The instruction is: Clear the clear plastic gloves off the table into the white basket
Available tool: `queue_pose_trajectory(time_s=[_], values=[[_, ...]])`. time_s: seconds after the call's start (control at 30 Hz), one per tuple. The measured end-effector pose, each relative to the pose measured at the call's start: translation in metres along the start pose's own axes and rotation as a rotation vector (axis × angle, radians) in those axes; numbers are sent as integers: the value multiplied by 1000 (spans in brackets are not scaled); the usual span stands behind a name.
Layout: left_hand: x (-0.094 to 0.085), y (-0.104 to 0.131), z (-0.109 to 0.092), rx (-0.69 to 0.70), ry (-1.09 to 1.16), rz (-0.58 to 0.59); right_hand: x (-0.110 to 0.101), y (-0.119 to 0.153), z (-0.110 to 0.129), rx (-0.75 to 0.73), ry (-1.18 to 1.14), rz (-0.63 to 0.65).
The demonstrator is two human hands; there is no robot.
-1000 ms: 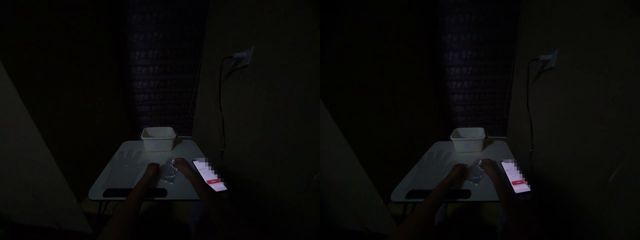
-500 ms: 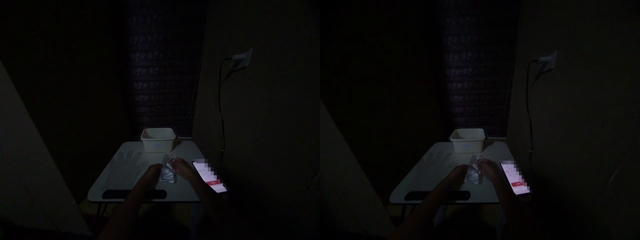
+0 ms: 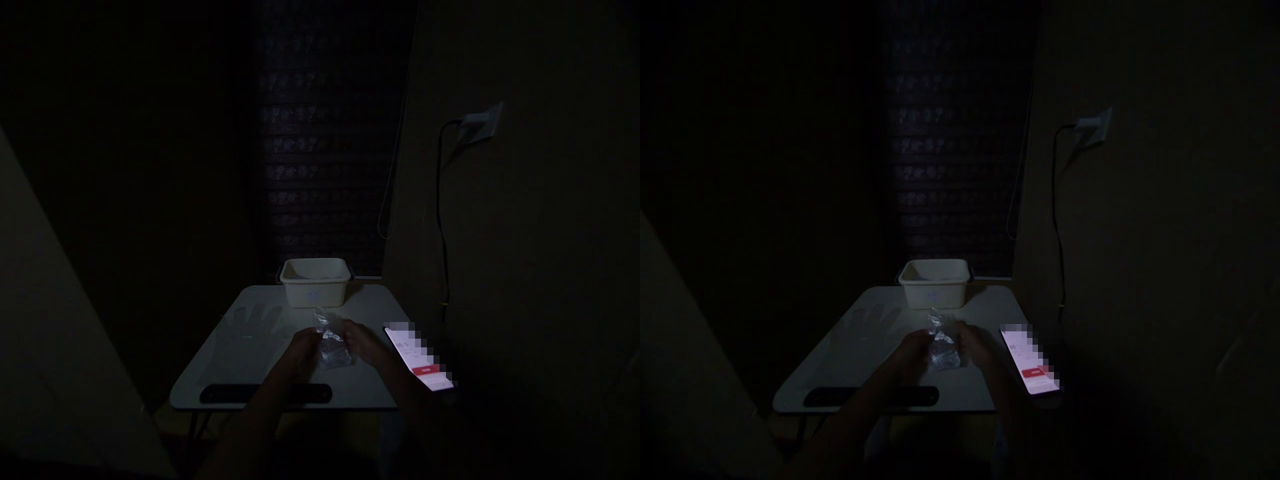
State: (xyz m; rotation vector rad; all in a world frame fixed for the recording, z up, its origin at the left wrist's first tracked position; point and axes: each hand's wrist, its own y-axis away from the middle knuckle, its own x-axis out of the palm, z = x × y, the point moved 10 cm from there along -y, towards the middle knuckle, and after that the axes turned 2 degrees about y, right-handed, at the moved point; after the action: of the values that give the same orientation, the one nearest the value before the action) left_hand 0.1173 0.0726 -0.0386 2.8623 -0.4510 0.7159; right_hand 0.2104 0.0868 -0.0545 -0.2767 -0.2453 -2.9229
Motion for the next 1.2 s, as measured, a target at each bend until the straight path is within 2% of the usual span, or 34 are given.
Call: queue_pose_trajectory(time_s=[0.1,0.2,0.37,0.47,0.57,0.7,0.87,1.03,1.2], values=[[-1,0,-3,24,30,2,16,7,-20,211,-114,158],[-4,-1,-3,28,30,-13,22,13,-22,276,-109,198],[-4,3,-4,-1,-50,-57,24,11,-2,97,-104,160],[3,7,-7,1,-90,-22,25,10,5,26,-111,153],[7,9,-10,17,-87,3,23,11,6,16,-80,141],[-1,6,-10,46,-127,-37,19,12,6,-3,-62,105],[-8,0,-8,69,-133,-38,24,13,12,-45,-96,166],[-11,-6,-4,57,-130,-37,23,14,11,-35,-116,155],[-8,-3,-2,-4,-52,-11,23,13,13,-70,-147,182]])
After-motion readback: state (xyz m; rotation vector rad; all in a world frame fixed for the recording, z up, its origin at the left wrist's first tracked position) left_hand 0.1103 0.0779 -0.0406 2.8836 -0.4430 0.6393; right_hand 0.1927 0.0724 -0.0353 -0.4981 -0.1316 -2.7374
